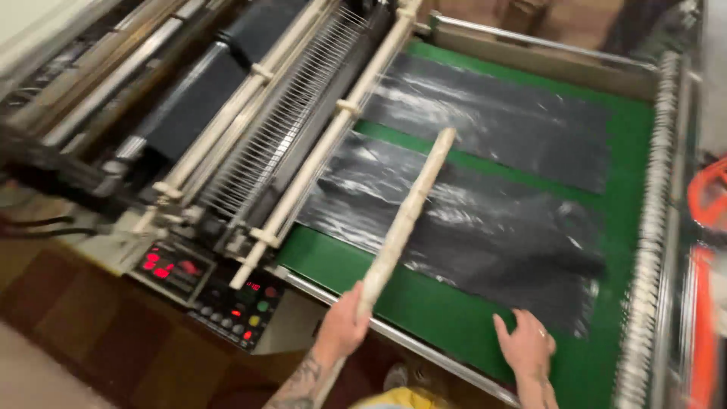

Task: Using a long wooden pole to guide and flatten plastic bags on a conveyor belt as they exit a cutting machine.

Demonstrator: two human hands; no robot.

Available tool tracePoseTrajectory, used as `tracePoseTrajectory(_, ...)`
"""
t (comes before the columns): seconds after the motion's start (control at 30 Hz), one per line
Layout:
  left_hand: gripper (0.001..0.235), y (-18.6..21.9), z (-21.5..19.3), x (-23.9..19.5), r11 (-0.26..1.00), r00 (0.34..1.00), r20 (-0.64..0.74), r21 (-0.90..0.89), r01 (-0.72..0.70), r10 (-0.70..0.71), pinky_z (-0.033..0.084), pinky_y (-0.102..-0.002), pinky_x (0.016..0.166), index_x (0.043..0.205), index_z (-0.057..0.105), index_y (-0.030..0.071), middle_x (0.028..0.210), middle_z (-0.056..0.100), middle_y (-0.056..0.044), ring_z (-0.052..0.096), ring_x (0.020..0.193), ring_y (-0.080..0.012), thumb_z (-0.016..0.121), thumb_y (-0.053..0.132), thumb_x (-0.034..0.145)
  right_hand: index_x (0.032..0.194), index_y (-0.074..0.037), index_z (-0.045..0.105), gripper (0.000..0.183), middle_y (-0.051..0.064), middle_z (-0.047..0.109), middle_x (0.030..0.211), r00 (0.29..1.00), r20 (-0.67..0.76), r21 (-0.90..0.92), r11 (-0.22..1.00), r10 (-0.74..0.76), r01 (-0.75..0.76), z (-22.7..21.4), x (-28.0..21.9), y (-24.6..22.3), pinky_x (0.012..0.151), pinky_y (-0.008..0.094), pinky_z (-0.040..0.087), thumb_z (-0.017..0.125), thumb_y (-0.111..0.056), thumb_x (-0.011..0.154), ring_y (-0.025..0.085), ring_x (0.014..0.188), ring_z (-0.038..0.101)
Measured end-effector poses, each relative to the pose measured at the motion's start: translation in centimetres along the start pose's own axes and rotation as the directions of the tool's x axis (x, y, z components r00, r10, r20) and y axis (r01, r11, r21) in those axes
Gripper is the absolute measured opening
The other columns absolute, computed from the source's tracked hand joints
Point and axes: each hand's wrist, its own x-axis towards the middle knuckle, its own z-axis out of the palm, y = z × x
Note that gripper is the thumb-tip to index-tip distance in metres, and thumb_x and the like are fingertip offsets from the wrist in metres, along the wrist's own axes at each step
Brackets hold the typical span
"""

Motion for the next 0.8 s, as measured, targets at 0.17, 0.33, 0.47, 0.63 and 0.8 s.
tracePoseTrajectory(0.17, 0.069, 2.1, -2.5, 4.0, 0.936, 0.961, -0.017, -0.235, 0.263, -0.275, 0.05, -0.044, 0.099, 0.156, 0.034, 0.005, 0.144, 0.055, -0.014, 0.058, 0.127, -0.0312, 0.052, 0.033, 0.096, 0.142, -0.022, 0.06, 0.07, -0.005, 0.057, 0.15, 0.991, 0.083, -0.05, 0.994, 0.103, -0.1, 0.4, 1.1, -0.9, 0.115, 0.05, 0.041, 0.044, -0.068, 0.093, 0.018, 0.142, 0.051)
tracePoseTrajectory(0.33, 0.064, -0.5, -6.6, 9.4, 0.984, 0.943, -0.327, 0.18, -0.005, 0.065, 0.052, -0.047, 0.085, 0.148, 0.048, 0.001, 0.115, 0.064, -0.018, 0.061, 0.1, -0.0345, 0.068, 0.022, 0.091, 0.141, -0.02, 0.061, 0.067, -0.003, 0.057, 0.15, 0.998, 0.023, 0.023, 0.997, 0.067, -0.067, 0.0, 0.8, -0.7, 0.116, 0.054, 0.034, 0.045, -0.064, 0.093, 0.018, 0.142, 0.05)
tracePoseTrajectory(0.47, 0.061, -2.6, -9.3, 14.0, 0.911, 0.952, -0.295, 0.408, 0.054, 0.076, 0.05, -0.049, 0.078, 0.146, 0.048, 0.003, 0.113, 0.063, -0.017, 0.06, 0.097, -0.0351, 0.065, 0.024, 0.091, 0.138, -0.02, 0.062, 0.063, -0.003, 0.059, 0.146, 0.997, 0.021, 0.041, 0.996, 0.076, -0.076, -0.3, 0.5, -0.7, 0.116, 0.057, 0.034, 0.046, -0.062, 0.094, 0.019, 0.139, 0.053)
tracePoseTrajectory(0.63, 0.073, -3.6, -7.7, 21.0, 0.929, 0.946, -0.313, 0.319, 0.19, -0.086, 0.05, -0.057, 0.084, 0.153, 0.041, 0.008, 0.12, 0.06, -0.019, 0.059, 0.107, -0.0412, 0.07, 0.029, 0.09, 0.141, -0.021, 0.059, 0.063, -0.001, 0.048, 0.157, 0.995, 0.08, 0.05, 0.996, 0.067, -0.071, -1.1, 0.5, -0.8, 0.124, 0.055, 0.026, 0.044, -0.061, 0.095, 0.019, 0.148, 0.041)
tracePoseTrajectory(0.8, 0.07, 4.0, 0.7, 25.1, 0.976, 0.975, -0.131, 0.102, 0.194, -0.18, 0.053, -0.057, 0.088, 0.15, 0.045, 0.006, 0.119, 0.062, -0.026, 0.063, 0.109, -0.0466, 0.07, 0.028, 0.088, 0.132, -0.02, 0.066, 0.056, 0.0, 0.057, 0.149, 0.997, -0.04, 0.109, 0.993, 0.059, -0.054, 0.5, 0.4, 0.5, 0.123, 0.056, 0.03, 0.046, -0.06, 0.098, 0.019, 0.144, 0.047)
